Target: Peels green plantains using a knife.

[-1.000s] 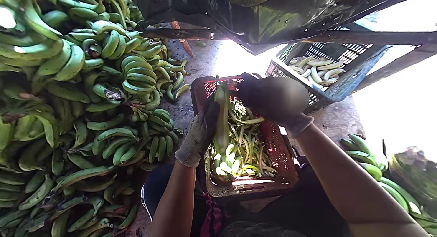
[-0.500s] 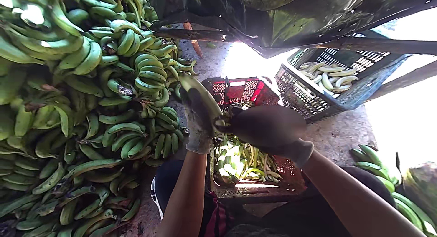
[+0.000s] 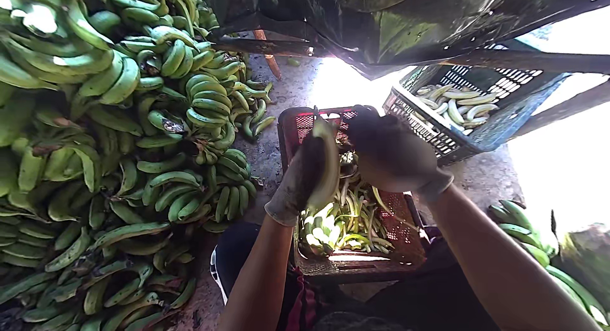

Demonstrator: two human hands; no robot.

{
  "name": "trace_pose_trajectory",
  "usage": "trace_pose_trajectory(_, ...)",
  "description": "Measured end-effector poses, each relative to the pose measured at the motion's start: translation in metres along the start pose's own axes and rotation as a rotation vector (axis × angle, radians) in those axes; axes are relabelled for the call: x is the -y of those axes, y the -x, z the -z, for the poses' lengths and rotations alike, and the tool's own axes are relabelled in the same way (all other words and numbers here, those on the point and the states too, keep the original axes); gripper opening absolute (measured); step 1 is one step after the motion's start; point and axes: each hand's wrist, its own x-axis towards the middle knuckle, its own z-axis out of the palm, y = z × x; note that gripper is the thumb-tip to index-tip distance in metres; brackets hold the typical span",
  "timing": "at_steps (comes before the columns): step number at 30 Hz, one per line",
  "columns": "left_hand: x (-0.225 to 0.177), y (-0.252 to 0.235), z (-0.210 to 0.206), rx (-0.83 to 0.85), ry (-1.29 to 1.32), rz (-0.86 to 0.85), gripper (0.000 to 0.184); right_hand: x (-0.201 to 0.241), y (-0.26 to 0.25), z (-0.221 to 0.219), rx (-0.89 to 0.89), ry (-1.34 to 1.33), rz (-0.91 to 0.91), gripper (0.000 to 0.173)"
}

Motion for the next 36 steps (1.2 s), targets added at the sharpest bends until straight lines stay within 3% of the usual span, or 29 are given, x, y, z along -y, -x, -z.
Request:
trace_pose_trajectory(4,0.011,-0.028,0.022,-0.425,0.234,-0.273,0.047,0.027,0.026,-0.033,0.040,0.125,0.228,0.061)
trace_pose_trajectory(6,0.003,-0.051,0.024,-0.551,0.446,-0.415,0.046,0.032,0.029,-0.041,0.003,0.150,0.253,0.059)
trace_pose_trajectory(8,-0.004,-0.057,0.019,-0.591,0.464,-0.509,0.045,0.033,0.026,-0.041,-0.037,0.160,0.229,0.057)
trace_pose_trajectory(12,-0.003,-0.031,-0.005,-0.428,0.220,-0.505,0.045,0.029,0.014,-0.022,0.005,0.136,0.119,0.059)
trace_pose_trajectory(15,0.000,-0.006,-0.008,-0.183,0.009,-0.255,0.045,0.003,-0.002,-0.005,0.027,-0.036,0.098,0.044)
trace_pose_trajectory(18,-0.007,-0.003,-0.014,0.176,-0.131,-0.011,0.046,-0.016,-0.015,0.013,0.123,-0.262,0.088,0.048)
trace_pose_trajectory(20,-0.006,-0.007,-0.022,0.270,-0.212,0.105,0.051,-0.024,-0.019,0.011,0.122,-0.410,0.003,0.043)
trace_pose_trajectory(22,0.002,-0.007,-0.020,0.184,-0.202,0.106,0.050,-0.025,-0.015,0.003,0.095,-0.315,-0.043,0.043)
trace_pose_trajectory(26,0.019,-0.023,0.004,-0.173,0.245,-0.101,0.043,0.003,0.008,-0.015,0.081,0.088,0.077,0.058)
trace_pose_trajectory(32,0.004,-0.050,0.025,-0.315,0.703,-0.404,0.050,0.014,0.022,-0.032,-0.084,0.204,0.296,0.055)
trace_pose_trajectory(34,0.006,-0.049,0.025,-0.336,0.717,-0.446,0.047,0.015,0.019,-0.032,-0.111,0.209,0.287,0.056)
trace_pose_trajectory(36,0.012,-0.040,0.021,-0.246,0.609,-0.472,0.044,0.019,0.017,-0.028,-0.071,0.173,0.238,0.059)
